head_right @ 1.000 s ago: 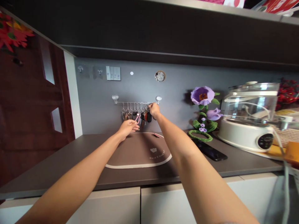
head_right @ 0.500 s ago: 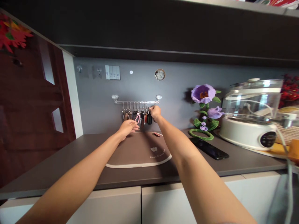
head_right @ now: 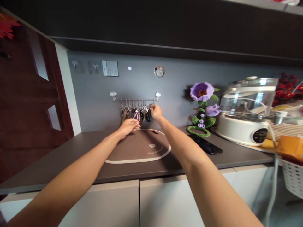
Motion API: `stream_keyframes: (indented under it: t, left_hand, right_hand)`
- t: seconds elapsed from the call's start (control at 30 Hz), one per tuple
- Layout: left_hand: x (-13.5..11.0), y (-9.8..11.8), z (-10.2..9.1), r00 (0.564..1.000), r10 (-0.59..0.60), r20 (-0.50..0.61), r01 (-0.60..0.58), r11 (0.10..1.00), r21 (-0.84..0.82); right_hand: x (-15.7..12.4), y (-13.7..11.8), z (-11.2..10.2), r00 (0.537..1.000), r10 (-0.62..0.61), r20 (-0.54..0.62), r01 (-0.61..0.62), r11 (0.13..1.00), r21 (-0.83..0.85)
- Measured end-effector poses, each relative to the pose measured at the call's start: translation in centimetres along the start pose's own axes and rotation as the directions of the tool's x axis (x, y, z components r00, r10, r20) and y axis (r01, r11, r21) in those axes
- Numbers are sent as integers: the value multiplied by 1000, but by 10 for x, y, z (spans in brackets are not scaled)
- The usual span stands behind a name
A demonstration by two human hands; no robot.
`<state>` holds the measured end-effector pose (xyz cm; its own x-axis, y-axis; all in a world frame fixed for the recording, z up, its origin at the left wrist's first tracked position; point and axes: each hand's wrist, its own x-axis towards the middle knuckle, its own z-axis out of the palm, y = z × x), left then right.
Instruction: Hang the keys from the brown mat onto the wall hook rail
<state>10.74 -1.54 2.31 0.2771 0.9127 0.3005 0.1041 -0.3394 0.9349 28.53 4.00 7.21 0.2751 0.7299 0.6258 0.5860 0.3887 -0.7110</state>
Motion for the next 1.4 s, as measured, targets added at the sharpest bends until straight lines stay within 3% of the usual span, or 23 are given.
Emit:
stream_keyframes:
  t: [0.17,0.37,0.63,0.83,1.13,1.4]
  left_hand:
    - [-2,-6,7,999,32,37,-32,999,17]
    - [-4,-14,13,991,88,99,-96,992,79]
    - [-2,-30,19,989,109,97,-123,981,152]
    - [-1,-38,20,978,164,127,-197,922,332]
    - [2,-42,18,980,177,94,-200,886,419]
    - [-4,-33,17,976,201,84,-214,809,548]
  right_hand:
    - [-34,10,-9,999,29,-24,-30,1000,-11]
    - [-74,43,-16,979,140,150,-110,975,-193]
    - [-82,71,-25,934,126,335,62,864,-499]
    - [-83,69,-20,921,91,379,136,837,-530]
    - [-85,55,-21,930,52,363,151,848,-508]
    - [-93,32,-20,908,-80,412,237,908,-346]
